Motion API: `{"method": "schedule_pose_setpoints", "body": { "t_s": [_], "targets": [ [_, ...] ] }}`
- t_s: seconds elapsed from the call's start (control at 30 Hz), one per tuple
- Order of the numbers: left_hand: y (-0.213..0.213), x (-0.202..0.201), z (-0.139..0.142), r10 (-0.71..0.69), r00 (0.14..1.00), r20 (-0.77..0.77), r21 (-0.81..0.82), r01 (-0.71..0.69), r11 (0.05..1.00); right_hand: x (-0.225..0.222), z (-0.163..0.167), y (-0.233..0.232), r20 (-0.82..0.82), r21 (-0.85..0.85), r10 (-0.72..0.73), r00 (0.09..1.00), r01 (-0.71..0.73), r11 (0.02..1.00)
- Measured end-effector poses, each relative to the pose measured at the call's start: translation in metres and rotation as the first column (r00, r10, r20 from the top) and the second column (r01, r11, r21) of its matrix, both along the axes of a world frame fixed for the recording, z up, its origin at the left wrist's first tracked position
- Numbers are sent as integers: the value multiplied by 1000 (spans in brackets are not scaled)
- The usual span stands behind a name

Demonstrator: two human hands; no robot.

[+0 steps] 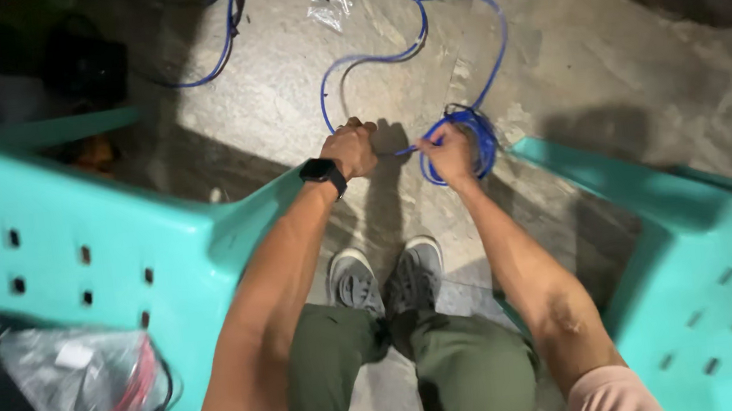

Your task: The person takes a blue router box out of a larger cardboard box on the floor, carries it to a desk, and sets it down. They move a keyboard and mouse aside, turn the router box over to view its sides, and cut the box open with a utility knife.

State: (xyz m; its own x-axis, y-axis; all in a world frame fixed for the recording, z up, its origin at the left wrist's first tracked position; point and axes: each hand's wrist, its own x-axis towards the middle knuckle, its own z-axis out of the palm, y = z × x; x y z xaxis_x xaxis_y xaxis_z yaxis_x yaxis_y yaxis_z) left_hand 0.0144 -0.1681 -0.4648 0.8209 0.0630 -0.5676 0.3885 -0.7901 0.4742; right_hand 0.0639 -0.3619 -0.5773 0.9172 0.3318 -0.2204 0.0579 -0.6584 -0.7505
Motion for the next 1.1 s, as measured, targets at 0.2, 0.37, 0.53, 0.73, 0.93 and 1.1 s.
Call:
{"method": "schedule_pose_setpoints", "body": {
  "t_s": [0.2,0.37,0.53,0.73,0.93,1.1],
  "targets": [
    [-8,-27,31,-84,983,-160,-118,66,991,-2,82,17,-308,398,52,950,79,914],
    [-3,-48,71,54,997,-49,-477,-71,876,11,192,42,-557,631,170,813,282,723],
    [-16,-50,143,191,970,148,-430,-111,896,21,301,94,-431,521,198,880,64,851],
    [27,-44,303,150,976,156,-214,-115,970,51,394,123,-250,24,407,879,-415,910],
    [90,-66,431,204,810,550,102,-308,946,55,468,159,30,-234,869,495,-841,487],
    [143,-73,436,50,608,793,319,-483,815,52,530,226,199,82,910,364,-931,355]
  ]
}}
